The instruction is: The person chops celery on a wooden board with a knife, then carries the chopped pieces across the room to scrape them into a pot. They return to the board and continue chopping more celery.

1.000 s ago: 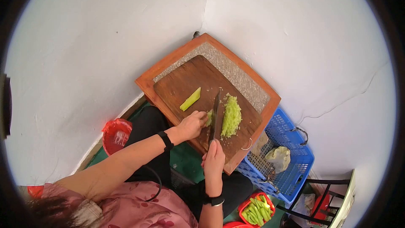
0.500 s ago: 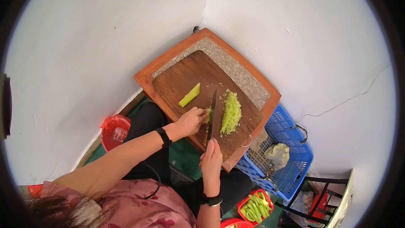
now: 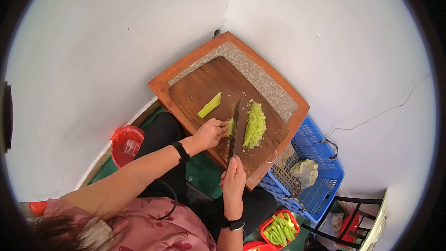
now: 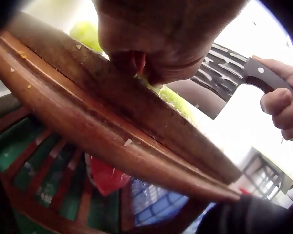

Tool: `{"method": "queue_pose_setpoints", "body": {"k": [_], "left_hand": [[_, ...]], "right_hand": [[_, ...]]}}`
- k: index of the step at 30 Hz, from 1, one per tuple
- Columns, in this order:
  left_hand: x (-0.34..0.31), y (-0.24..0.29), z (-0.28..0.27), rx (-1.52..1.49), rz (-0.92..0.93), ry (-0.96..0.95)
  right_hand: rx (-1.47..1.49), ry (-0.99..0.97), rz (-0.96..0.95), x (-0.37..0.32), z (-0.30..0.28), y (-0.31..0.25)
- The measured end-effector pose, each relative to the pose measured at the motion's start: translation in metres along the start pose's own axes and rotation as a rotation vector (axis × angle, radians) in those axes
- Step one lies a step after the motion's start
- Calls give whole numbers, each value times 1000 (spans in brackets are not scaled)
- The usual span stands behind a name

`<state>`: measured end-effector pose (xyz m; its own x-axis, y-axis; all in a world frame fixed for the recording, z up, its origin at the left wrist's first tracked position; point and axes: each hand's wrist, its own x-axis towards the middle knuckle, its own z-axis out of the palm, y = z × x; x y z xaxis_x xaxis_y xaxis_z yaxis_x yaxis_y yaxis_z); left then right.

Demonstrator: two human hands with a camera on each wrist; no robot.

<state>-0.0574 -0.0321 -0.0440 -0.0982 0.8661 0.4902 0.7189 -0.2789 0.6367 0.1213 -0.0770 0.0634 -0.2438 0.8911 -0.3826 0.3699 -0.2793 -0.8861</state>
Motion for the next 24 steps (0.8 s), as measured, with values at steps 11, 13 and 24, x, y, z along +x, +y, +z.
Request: {"method": "queue_pose_setpoints", "body": {"k": [11, 13, 24], "left_hand": [[-3, -8, 4, -60, -4, 38], [-3, -8, 2, -76, 1, 46], [-4, -10, 0, -131, -25, 75]], "right_hand": [[-34, -15, -20, -4, -2, -10], [-61, -28, -5, -3, 0, -13], [-51, 5, -2, 34, 7, -8]]}}
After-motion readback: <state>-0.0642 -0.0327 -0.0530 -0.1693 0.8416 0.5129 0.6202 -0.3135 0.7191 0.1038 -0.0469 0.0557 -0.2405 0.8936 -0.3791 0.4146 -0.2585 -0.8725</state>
